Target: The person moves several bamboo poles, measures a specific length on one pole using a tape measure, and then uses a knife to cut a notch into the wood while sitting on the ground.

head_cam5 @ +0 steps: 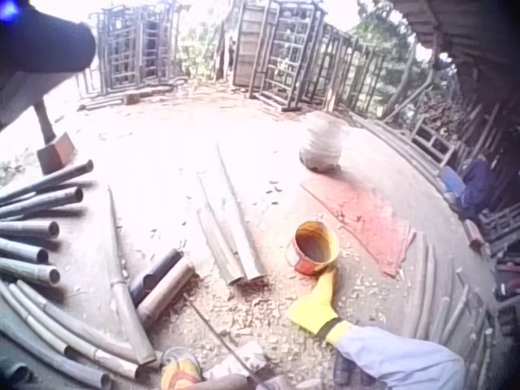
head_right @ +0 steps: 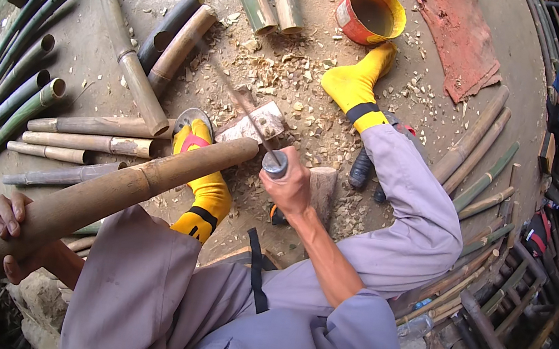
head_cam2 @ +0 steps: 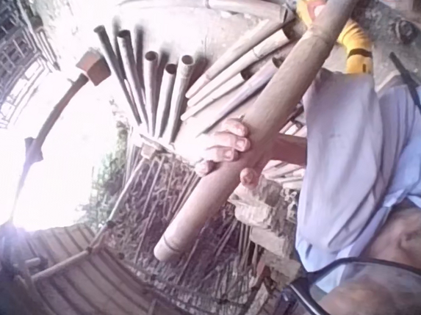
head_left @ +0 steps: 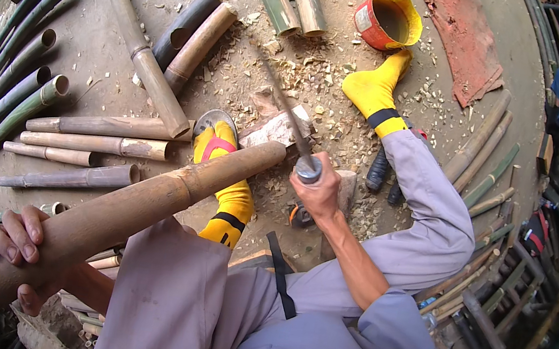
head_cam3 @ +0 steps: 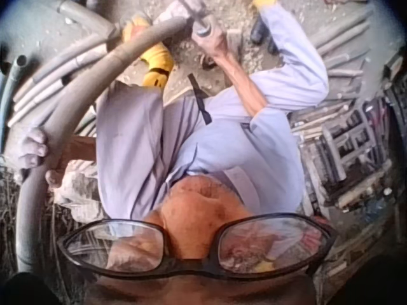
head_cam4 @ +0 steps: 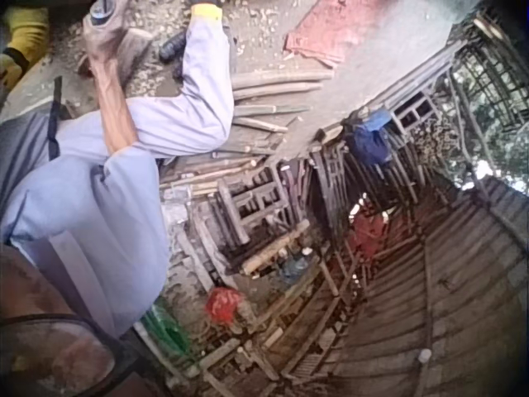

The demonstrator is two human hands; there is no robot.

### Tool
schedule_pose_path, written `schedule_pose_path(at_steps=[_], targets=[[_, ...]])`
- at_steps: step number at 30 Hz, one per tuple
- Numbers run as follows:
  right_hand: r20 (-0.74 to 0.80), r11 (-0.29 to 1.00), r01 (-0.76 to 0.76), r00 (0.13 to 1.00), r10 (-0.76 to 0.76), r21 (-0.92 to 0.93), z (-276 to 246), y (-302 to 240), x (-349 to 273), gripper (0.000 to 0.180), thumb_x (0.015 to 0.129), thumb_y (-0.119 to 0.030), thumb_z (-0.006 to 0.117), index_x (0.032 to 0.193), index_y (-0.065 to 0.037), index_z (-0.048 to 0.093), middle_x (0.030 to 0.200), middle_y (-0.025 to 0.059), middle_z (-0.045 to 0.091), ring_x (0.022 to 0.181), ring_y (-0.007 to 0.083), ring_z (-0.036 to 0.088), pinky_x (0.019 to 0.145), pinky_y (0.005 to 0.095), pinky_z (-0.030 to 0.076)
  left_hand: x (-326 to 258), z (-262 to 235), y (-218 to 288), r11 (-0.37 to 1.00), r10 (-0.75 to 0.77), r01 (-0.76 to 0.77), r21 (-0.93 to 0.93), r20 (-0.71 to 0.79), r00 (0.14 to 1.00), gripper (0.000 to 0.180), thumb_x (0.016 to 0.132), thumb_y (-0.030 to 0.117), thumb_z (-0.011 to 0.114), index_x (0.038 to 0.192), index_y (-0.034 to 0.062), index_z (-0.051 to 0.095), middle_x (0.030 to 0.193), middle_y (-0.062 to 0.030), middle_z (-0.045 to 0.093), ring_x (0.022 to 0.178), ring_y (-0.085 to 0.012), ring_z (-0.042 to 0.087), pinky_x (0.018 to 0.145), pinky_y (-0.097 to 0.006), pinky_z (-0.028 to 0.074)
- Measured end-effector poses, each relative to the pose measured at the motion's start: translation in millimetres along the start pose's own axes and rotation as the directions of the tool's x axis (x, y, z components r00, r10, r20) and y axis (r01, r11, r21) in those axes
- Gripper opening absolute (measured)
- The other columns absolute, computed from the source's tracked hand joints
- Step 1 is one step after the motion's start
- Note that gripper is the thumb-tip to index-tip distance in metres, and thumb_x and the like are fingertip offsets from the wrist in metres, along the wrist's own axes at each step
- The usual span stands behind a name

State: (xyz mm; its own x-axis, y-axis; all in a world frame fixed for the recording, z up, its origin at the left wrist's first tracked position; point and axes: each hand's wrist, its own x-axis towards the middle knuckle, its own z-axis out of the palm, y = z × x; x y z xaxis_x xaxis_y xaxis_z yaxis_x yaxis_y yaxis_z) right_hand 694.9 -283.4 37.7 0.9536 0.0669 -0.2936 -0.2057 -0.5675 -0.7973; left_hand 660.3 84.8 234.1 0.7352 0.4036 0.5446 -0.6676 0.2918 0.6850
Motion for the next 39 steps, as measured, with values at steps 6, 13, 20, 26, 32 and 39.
schedule_pose_path(at_steps=[6,13,20,26,32,39], targets=[[0.157,0.965,-0.17,0.967,0.203,-0.201,9,29,3,0.029,0.067,-0.013,0.066,0.088,-0.001,0.051,0.076,0.0209,0.062,0.076,0.0391,0.062,0.067,0.0438,0.048,-14,-3,-34,0.996,-0.069,0.077,0.046,-0.163,0.984,0.092,0.065,0.024,0.069,0.141,0.0132,0.019,0.127,-0.0234,0.039,0.112,-0.0408,0.043,0.099,-0.07,0.026],[0.172,0.972,-0.15,0.968,0.181,-0.18,15,18,7,0.035,0.064,-0.015,0.07,0.09,0.0,0.052,0.08,0.0225,0.063,0.079,0.0402,0.063,0.068,0.044,0.049,11,-46,-120,0.815,-0.301,0.502,0.29,-0.528,0.794,0.043,0.083,0.018,0.064,0.116,0.0022,0.04,0.094,-0.0113,0.054,0.078,-0.0215,0.062,0.069,-0.035,0.054],[0.168,0.977,-0.117,0.975,0.147,-0.176,17,26,10,0.037,0.063,-0.016,0.072,0.091,0.0,0.052,0.081,0.0218,0.064,0.079,0.0388,0.064,0.069,0.0437,0.049,101,-157,-50,0.932,-0.345,0.311,-0.187,-0.19,0.919,0.05,0.092,0.022,0.05,0.134,-0.001,0.036,0.125,-0.0213,0.048,0.109,-0.0385,0.052,0.082,-0.035,0.054],[0.124,0.989,-0.022,0.991,0.04,-0.146,22,50,11,0.031,0.065,-0.009,0.074,0.084,-0.001,0.051,0.062,0.0099,0.056,0.046,0.0186,0.056,0.043,0.0326,0.045,76,-150,0,0.982,-0.082,0.148,0.116,-0.443,0.893,0.038,0.076,0.009,0.068,0.109,-0.0047,0.055,0.106,-0.0129,0.057,0.097,-0.0267,0.055,0.072,-0.028,0.052],[0.211,0.974,-0.176,0.956,0.204,-0.141,19,20,7,0.038,0.065,-0.017,0.071,0.092,0.0,0.05,0.078,0.0196,0.063,0.074,0.0364,0.064,0.066,0.0423,0.049,44,-153,-18,0.709,0.173,0.354,0.61,-0.637,0.751,0.025,0.076,0.011,0.072,0.098,0.0041,0.062,0.082,-0.0016,0.061,0.065,-0.0088,0.056,0.061,-0.023,0.049],[0.131,0.996,-0.017,0.991,0.029,-0.086,-3,-16,-10,0.042,0.072,-0.019,0.065,0.106,-0.002,0.046,0.082,0.0182,0.063,0.076,0.0336,0.064,0.069,0.0414,0.049,81,-62,38,0.935,0.203,-0.097,0.34,-0.291,0.935,0.049,0.082,0.026,0.052,0.122,-0.0012,0.044,0.096,-0.015,0.055,0.087,-0.024,0.055,0.092,-0.043,0.04]])
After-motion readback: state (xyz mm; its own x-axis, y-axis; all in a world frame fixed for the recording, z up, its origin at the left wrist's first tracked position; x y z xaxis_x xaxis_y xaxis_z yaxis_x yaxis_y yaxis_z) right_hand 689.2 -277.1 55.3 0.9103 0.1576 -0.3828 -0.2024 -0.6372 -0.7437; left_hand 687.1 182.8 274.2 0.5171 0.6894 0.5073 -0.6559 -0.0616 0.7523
